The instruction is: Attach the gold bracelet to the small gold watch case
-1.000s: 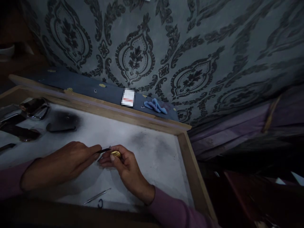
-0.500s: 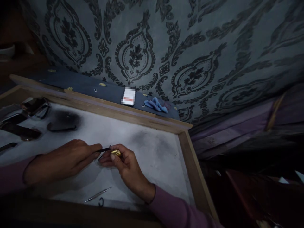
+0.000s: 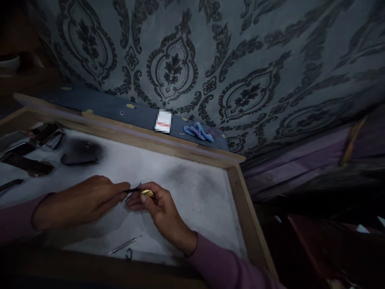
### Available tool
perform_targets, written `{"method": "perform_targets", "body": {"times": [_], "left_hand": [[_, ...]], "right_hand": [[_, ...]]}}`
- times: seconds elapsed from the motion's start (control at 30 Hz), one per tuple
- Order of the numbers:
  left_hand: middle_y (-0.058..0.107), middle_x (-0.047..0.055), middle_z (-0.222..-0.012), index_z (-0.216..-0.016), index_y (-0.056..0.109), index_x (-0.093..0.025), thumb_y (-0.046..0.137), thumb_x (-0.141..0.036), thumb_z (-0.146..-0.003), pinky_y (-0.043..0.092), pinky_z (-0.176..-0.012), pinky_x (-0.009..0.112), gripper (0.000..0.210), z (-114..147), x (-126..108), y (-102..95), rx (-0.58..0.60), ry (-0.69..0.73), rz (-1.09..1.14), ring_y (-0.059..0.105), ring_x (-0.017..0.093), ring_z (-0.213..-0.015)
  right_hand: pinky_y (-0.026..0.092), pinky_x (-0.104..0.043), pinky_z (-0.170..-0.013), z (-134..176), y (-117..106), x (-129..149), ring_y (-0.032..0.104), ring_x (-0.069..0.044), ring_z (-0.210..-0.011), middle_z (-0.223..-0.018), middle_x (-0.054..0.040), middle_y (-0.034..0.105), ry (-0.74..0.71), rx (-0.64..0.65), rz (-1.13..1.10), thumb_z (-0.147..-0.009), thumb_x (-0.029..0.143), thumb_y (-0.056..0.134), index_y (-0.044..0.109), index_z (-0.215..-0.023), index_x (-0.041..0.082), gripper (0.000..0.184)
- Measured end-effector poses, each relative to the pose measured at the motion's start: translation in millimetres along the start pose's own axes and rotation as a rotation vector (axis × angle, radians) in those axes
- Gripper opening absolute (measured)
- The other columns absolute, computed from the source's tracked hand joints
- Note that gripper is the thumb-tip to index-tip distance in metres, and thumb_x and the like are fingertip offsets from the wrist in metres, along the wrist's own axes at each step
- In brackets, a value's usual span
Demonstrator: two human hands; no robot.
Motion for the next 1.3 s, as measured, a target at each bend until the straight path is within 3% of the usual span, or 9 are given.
{"method": "perform_targets", "body": {"times": [0.2,0.87,1.3], "left_hand": [[0.060,0.001,-0.060,-0.087,0.055,-0.018,0.032,-0.019,-0.098,0.026,-0.050,0.027,0.025,1.4,0.5,0.9,-0.001,0.003,0.008,0.058,0.017,-0.054],[0.059,0.000,-0.061,-0.091,0.057,-0.018,0.034,-0.020,-0.098,0.026,-0.052,0.027,0.024,1.3,-0.7,-3.7,0.012,0.003,0.015,0.057,0.016,-0.055],[0.061,0.001,-0.063,-0.094,0.058,-0.017,0.035,-0.019,-0.098,0.029,-0.052,0.028,0.023,1.4,0.9,-6.4,0.024,0.038,0.032,0.058,0.016,-0.055]], "right_hand": [[0.057,-0.043,-0.087,0.0,0.1,0.0,0.072,-0.019,-0.085,-0.093,-0.0070,0.072,-0.004,0.009,-0.011,-0.089,0.034,0.065,0.060,-0.102,0.017,0.022],[0.057,-0.032,-0.080,-0.3,0.1,1.7,0.073,-0.017,-0.086,-0.094,-0.0056,0.075,0.061,0.012,-0.177,-0.086,0.032,0.069,0.063,-0.098,0.017,0.020],[0.058,-0.035,-0.080,0.5,-1.1,3.3,0.072,-0.017,-0.084,-0.093,-0.0054,0.074,0.087,0.036,-0.135,-0.087,0.034,0.068,0.064,-0.098,0.019,0.019]]}}
Point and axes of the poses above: each hand's wrist, its own z-axis away from the middle knuckle, its own y-axis out of the palm, x = y × z, the point moved 1 cm from there along -z, towards the middle knuckle
